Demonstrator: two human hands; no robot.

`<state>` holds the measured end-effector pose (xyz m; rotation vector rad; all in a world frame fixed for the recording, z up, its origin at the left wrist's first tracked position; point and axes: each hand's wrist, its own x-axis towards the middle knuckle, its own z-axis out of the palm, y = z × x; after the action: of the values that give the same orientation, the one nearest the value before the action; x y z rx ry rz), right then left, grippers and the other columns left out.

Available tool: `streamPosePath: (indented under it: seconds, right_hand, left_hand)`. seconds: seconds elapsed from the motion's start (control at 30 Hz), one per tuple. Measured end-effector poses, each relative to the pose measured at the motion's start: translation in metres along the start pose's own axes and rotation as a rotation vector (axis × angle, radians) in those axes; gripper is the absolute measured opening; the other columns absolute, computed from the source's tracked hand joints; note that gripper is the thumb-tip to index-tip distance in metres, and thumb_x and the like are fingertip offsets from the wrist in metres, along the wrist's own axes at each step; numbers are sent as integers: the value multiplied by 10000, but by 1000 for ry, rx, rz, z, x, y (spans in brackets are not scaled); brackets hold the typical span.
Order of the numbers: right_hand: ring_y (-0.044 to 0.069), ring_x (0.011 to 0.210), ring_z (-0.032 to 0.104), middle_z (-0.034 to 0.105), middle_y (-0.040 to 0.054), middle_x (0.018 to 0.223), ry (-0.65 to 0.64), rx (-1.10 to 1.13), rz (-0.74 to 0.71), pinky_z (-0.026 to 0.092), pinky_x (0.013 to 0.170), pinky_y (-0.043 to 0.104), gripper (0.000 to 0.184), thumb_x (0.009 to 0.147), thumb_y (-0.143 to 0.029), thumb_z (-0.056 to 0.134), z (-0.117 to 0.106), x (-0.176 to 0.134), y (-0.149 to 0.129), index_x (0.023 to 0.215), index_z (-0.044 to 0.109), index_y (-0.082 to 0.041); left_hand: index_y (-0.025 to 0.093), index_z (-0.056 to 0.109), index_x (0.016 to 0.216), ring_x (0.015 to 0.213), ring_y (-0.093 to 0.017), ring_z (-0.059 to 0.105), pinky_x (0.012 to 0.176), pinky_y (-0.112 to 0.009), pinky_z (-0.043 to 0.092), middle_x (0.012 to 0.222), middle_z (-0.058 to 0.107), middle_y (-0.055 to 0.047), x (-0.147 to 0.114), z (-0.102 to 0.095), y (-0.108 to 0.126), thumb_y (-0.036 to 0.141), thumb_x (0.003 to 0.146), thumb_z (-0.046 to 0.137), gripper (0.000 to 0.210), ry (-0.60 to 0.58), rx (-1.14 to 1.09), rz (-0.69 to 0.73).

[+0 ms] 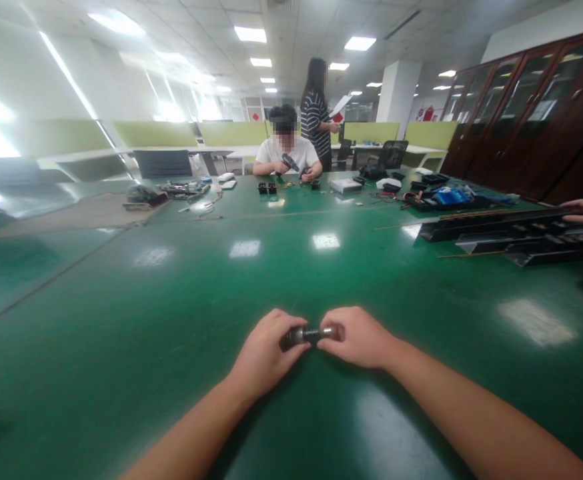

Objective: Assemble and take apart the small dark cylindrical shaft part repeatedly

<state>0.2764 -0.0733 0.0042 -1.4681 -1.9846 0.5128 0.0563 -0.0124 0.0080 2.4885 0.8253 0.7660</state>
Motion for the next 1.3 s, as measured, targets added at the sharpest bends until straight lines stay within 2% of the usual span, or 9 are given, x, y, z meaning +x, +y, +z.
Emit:
streamPosePath:
  seconds: [0.27,0.43,0.63,0.83,1.3]
  right_hand:
    - [134,693,568,647,4,798,44,21,-44,400,625,236,157,760,-246,740,0,0,-2,904,702,-198]
    - [149,751,593,659,15,834,35,18,-77,433,697,253,167,770,-242,733,2,0,-2,928,700,-198]
    - [156,779,599,664,23,868,34,24,-121,442,721,258,171,790,-246,718,4,0,-5,953,698,-197]
    - [158,792,607,671,25,888,39,38,-127,452,731,259,158,807,-249,706,5,-3,-9,958,699,-204]
    - [161,790,617,686,33,870,24,22,-157,455,727,258,129,823,-226,687,6,-1,-7,945,713,-196]
  left_hand:
    - [229,669,1078,918,-206,600,838,-352,495,967,675,-56,1,0,0,247,878,655,202,-1,-7,98]
    - [225,623,1162,937,-201,605,837,-331,496,1009,653,-55,-2,0,1,202,837,690,333,-4,-11,37]
    - [199,644,994,891,-190,604,793,-308,486,947,645,-51,-1,-2,4,233,856,657,142,-21,-10,36]
    - [201,647,990,875,-196,620,793,-322,493,937,677,-57,-3,0,1,279,860,658,152,5,26,89]
    - [223,660,994,865,-191,664,768,-293,513,944,708,-31,-3,3,2,260,823,691,178,-27,-2,29]
